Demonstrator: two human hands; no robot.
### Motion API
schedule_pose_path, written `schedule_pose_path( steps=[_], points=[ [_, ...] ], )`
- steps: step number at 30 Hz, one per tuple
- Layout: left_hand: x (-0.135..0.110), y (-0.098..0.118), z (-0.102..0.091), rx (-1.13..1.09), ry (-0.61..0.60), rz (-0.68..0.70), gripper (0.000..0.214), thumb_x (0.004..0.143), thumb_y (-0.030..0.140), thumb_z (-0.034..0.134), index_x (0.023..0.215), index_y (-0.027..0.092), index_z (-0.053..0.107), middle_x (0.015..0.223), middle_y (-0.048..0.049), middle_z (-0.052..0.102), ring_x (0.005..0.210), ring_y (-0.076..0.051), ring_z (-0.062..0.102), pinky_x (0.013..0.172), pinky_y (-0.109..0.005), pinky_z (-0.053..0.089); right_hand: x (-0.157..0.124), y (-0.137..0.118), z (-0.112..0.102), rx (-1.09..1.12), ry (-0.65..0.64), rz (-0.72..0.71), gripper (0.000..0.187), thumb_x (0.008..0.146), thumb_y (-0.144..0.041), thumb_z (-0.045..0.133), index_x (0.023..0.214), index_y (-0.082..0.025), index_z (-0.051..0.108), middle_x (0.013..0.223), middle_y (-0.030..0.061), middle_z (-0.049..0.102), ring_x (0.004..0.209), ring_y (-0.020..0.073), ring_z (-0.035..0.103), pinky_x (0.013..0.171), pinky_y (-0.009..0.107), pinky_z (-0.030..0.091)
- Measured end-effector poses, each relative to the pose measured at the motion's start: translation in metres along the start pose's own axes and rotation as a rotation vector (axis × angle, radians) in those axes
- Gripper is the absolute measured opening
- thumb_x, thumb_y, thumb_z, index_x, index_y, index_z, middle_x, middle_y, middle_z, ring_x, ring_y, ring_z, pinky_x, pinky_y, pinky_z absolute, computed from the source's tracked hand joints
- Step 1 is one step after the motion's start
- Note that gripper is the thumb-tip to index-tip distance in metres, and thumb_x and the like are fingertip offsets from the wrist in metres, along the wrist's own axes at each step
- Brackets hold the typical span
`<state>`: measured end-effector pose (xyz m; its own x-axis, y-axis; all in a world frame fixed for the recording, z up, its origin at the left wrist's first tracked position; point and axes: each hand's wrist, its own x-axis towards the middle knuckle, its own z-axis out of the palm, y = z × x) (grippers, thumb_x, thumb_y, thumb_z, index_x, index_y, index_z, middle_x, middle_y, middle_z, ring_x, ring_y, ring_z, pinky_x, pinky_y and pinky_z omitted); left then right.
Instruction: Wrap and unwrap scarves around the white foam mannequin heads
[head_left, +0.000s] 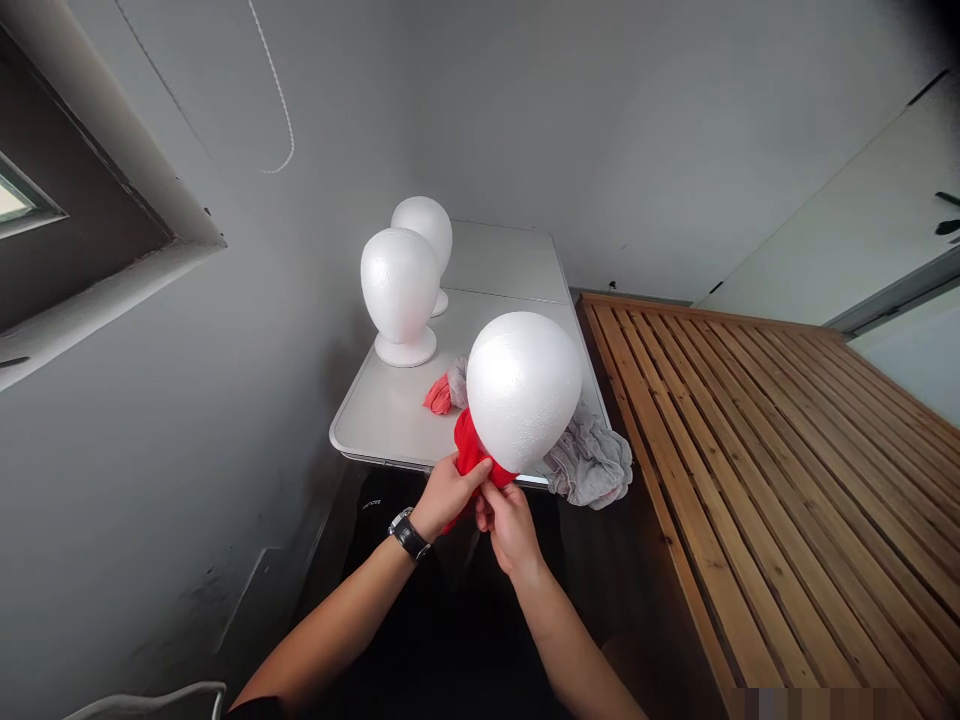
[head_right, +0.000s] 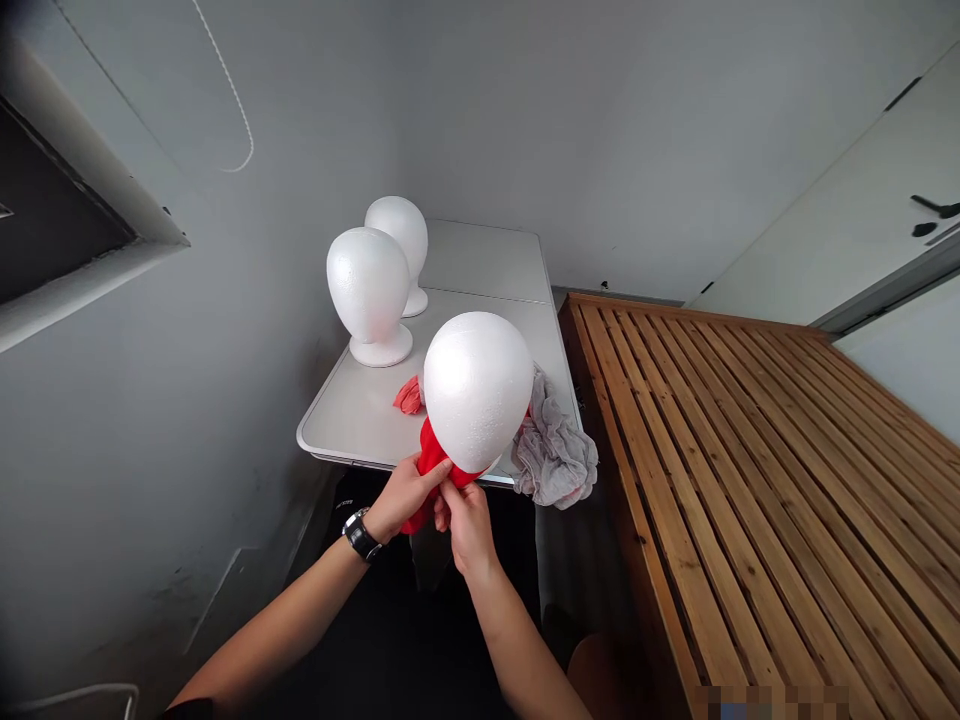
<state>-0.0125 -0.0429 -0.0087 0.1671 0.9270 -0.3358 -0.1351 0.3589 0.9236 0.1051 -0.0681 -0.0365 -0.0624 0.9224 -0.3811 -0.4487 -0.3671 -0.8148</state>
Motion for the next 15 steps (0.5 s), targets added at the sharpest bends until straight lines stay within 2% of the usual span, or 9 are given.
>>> schedule_pose_path(
  steps=[4,7,11,15],
  points=[
    [0.006,0.002,-0.005,0.094,0.072,0.04,0.046,0.087,0.058,0.072,0.098,0.013,0.069,0.077,-0.0072,0.073,0.069,-0.021,0.068,0.064,-0.029,0.052,0.001,-0.005,-0.005,0.088,0.107,-0.035,0.053,0.069,-0.058,0.091,0.064,-0.018,0.057,0.057,-0.0031,0.054,0.045,0.0055,0.041,0.044,0.021,0.028],
    [0.007,0.004,-0.012,0.135,0.074,0.067,0.037,0.086,0.049,0.071,0.096,0.013,0.07,0.087,-0.0078,0.074,0.08,-0.022,0.068,0.07,-0.028,0.051,0.003,-0.013,-0.012,0.099,0.155,-0.083,0.05,0.068,-0.054,0.09,0.062,-0.018,0.056,0.058,-0.0025,0.054,0.047,0.006,0.042,0.045,0.022,0.032],
    [0.006,0.003,-0.023,0.158,0.045,0.04,0.025,0.088,0.039,0.063,0.091,0.014,0.067,0.077,-0.0035,0.068,0.068,-0.017,0.059,0.063,-0.026,0.045,0.008,-0.026,-0.026,0.114,0.224,-0.136,0.049,0.065,-0.051,0.091,0.063,-0.019,0.054,0.057,-0.0034,0.052,0.049,0.0064,0.043,0.046,0.021,0.033],
    [0.004,0.002,-0.033,0.139,0.07,0.039,0.019,0.087,0.033,0.06,0.092,0.015,0.066,0.075,-0.0007,0.064,0.062,-0.013,0.052,0.058,-0.024,0.039,0.018,-0.043,-0.043,0.154,0.267,-0.174,0.051,0.066,-0.049,0.093,0.067,-0.021,0.05,0.056,-0.0055,0.05,0.049,0.0063,0.043,0.045,0.022,0.034]
  ],
)
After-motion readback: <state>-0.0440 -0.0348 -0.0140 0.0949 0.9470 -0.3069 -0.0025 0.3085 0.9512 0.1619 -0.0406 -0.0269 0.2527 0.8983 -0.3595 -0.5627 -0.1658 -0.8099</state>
